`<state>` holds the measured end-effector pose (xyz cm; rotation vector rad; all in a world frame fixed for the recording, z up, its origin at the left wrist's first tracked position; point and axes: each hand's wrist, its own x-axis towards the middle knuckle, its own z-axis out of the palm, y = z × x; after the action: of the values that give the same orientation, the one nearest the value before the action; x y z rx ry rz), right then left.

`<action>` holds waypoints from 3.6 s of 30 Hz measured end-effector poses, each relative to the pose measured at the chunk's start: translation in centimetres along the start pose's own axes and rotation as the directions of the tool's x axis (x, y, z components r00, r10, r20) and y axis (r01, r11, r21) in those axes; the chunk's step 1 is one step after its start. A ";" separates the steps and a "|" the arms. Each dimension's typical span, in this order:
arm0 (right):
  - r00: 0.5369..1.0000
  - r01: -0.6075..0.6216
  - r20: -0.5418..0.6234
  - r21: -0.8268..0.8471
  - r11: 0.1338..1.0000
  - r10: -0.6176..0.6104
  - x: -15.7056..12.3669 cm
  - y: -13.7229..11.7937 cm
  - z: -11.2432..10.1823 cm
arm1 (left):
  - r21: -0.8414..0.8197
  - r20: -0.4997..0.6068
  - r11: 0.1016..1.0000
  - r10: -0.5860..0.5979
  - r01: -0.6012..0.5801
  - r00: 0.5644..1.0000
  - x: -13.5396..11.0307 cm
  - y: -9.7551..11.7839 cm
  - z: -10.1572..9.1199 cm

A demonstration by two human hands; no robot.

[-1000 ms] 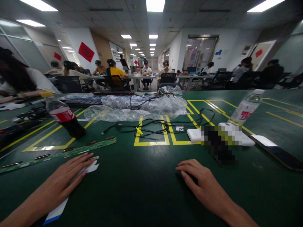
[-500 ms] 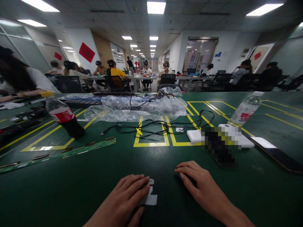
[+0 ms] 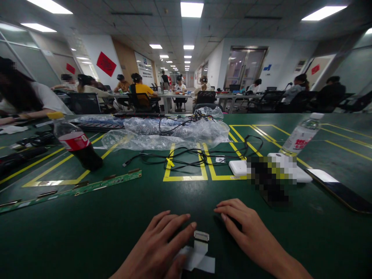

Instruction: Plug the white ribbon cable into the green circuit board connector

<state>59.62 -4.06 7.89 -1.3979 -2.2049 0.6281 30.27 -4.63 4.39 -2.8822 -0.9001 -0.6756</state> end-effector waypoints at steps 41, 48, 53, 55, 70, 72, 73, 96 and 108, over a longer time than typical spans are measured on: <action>1.000 0.012 0.005 -0.114 0.993 -0.011 -0.3 -0.2 0.5 | 0.329 0.365 0.829 -0.553 0.452 0.749 0.8 -0.6 -2.2; 0.998 0.023 0.056 -0.232 0.972 -0.010 -0.8 0.5 1.6 | 0.150 0.304 0.925 -0.380 0.350 0.874 0.7 -0.3 -0.9; 0.997 0.052 0.074 -0.272 0.961 -0.033 -0.7 0.3 1.7 | 0.082 0.283 0.952 -0.305 0.293 0.909 0.7 -0.2 -0.6; 0.994 0.075 0.100 -0.275 0.959 -0.049 -0.6 0.2 1.7 | 0.073 0.301 0.954 -0.300 0.292 0.905 1.0 0.0 -0.8; 0.991 0.124 0.073 -0.279 0.952 -0.108 -0.6 0.1 2.0 | -0.089 0.313 0.961 -0.223 0.262 0.923 3.4 1.5 -0.2; 0.991 0.126 0.070 -0.273 0.954 -0.110 -0.6 0.2 2.1 | -0.095 0.312 0.961 -0.217 0.258 0.925 3.5 1.7 0.0; 0.992 0.123 0.073 -0.273 0.954 -0.107 -0.6 0.2 2.1 | -0.096 0.311 0.961 -0.217 0.258 0.925 3.6 1.8 0.0; 0.987 0.086 0.152 -0.232 0.969 -0.051 -0.5 0.7 1.0 | -0.048 0.315 0.998 -0.023 0.040 0.949 2.4 1.7 1.0; 0.988 0.080 0.150 -0.210 0.974 -0.049 -0.6 0.7 0.7 | 0.022 0.205 0.999 -0.050 0.047 0.977 3.4 1.5 0.4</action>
<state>59.94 -4.38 6.84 -1.4169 -2.4857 0.4916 33.73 -4.00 5.59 -2.9642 -0.9957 -0.3742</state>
